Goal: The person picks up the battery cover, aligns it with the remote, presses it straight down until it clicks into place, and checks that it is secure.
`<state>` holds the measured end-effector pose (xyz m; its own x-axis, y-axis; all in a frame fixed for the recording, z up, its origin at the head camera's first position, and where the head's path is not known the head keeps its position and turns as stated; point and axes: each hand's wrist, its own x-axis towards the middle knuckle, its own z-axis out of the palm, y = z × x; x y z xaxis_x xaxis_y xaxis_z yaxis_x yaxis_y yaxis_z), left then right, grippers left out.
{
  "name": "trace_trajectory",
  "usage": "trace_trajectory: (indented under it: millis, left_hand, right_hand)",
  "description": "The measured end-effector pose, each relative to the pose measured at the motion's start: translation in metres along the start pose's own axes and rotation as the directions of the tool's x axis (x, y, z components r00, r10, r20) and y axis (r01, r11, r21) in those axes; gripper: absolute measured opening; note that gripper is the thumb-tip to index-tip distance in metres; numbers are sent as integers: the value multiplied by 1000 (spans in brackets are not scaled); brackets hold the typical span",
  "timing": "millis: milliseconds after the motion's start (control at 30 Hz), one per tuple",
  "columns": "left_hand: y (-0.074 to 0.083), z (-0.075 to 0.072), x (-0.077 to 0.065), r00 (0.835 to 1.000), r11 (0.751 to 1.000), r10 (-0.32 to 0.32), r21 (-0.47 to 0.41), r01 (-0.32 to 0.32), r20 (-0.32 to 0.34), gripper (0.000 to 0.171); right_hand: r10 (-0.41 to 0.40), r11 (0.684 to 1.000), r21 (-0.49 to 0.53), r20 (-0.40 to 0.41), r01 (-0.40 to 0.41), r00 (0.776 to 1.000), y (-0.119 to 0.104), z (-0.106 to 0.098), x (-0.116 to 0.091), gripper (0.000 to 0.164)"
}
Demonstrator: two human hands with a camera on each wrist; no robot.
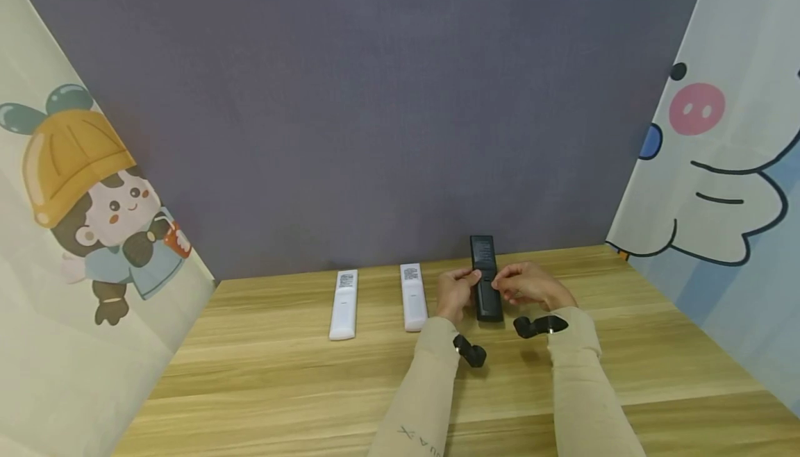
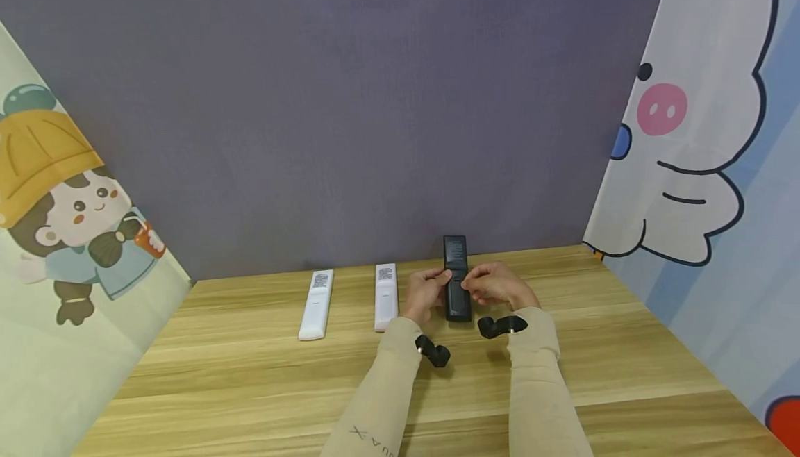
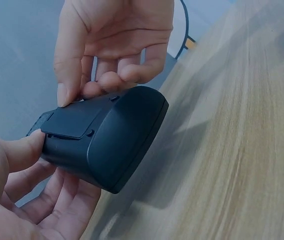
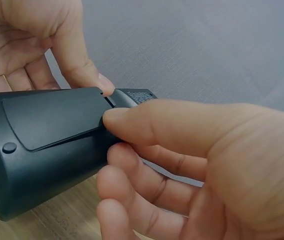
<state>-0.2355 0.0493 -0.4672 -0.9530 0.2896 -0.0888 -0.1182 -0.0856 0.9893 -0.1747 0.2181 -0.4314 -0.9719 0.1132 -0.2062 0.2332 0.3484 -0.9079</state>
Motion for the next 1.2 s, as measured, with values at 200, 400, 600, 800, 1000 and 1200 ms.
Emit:
trace_trajectory:
  millis: [200, 400, 600, 800, 1000, 1200]
  left_hand:
    - [2, 0, 0, 1000, 1000, 1, -2, -1, -2, 23]
    - [1, 0, 1, 1000, 1000, -4, -8, 4, -6, 22]
    - [2, 0, 2, 999, 999, -41, -34, 41, 10, 26]
    - [7, -2, 1, 994, 996, -70, -50, 74, 83, 47]
    - [6, -4, 2, 991, 998, -54, -19, 56, 121, 58]
    - [3, -4, 2, 991, 999, -37, -12, 39, 127, 59]
  right_hand:
    - [-5, 1000, 14, -31, 6, 1000, 3, 0, 3, 30]
    - [-26, 999, 29, -27, 27, 999, 7, 0, 5, 33]
    - [-33, 999, 37, -36, 34, 999, 7, 0, 5, 33]
    - [-23, 998, 58, -41, 25, 999, 6, -1, 5, 30]
    - [-15, 998, 66, -46, 18, 999, 7, 0, 5, 32]
    - [-14, 997, 72, -47, 18, 999, 7, 1, 3, 36]
